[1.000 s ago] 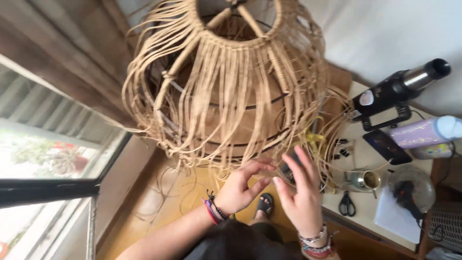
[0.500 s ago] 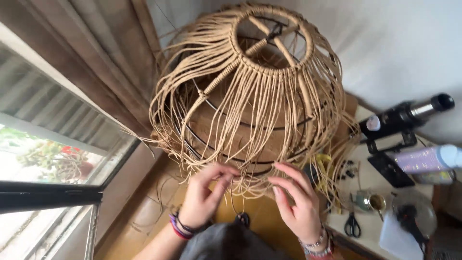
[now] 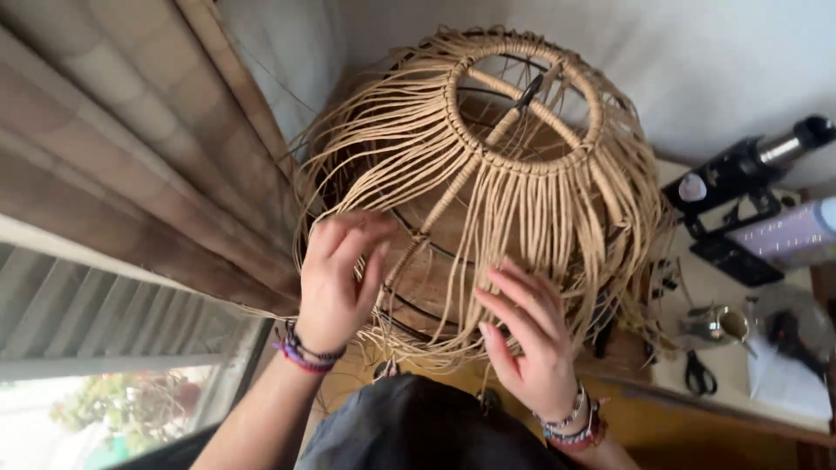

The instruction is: Weaving wicker strands into a large decorative structure, likely a lampshade, involving threading, pulling, and trimming strands.

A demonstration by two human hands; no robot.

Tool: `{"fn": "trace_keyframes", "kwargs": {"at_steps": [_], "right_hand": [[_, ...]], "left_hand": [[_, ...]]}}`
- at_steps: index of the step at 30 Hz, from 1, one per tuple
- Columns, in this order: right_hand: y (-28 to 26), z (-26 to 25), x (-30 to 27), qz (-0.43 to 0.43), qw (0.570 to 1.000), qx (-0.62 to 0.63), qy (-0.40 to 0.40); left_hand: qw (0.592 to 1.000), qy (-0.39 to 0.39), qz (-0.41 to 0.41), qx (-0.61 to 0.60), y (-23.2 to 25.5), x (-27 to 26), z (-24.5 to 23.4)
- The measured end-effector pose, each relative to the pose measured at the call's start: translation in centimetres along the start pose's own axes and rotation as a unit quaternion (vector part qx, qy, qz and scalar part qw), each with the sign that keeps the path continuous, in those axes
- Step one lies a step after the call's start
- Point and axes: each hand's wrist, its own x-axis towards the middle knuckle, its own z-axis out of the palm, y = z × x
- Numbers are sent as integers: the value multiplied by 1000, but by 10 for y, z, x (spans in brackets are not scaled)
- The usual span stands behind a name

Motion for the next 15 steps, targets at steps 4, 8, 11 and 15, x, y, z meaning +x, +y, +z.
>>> {"fn": "trace_keyframes", "kwargs": {"at_steps": [4,8,11,15], "right_hand": [[-12,7,19,32,999,-15,35],[-14,15,27,58,997,-32,38],[-18,20,45,58,997,-42,40],[-6,37,58,42,995,-46,82]], "left_hand": [[999,-30,12,-26,-20,25,3],[998,-51,27,26,-36,40,20],[996,-64,39,52,-44,48,27],[997,-69,-23,-14,-58,54,35]]}}
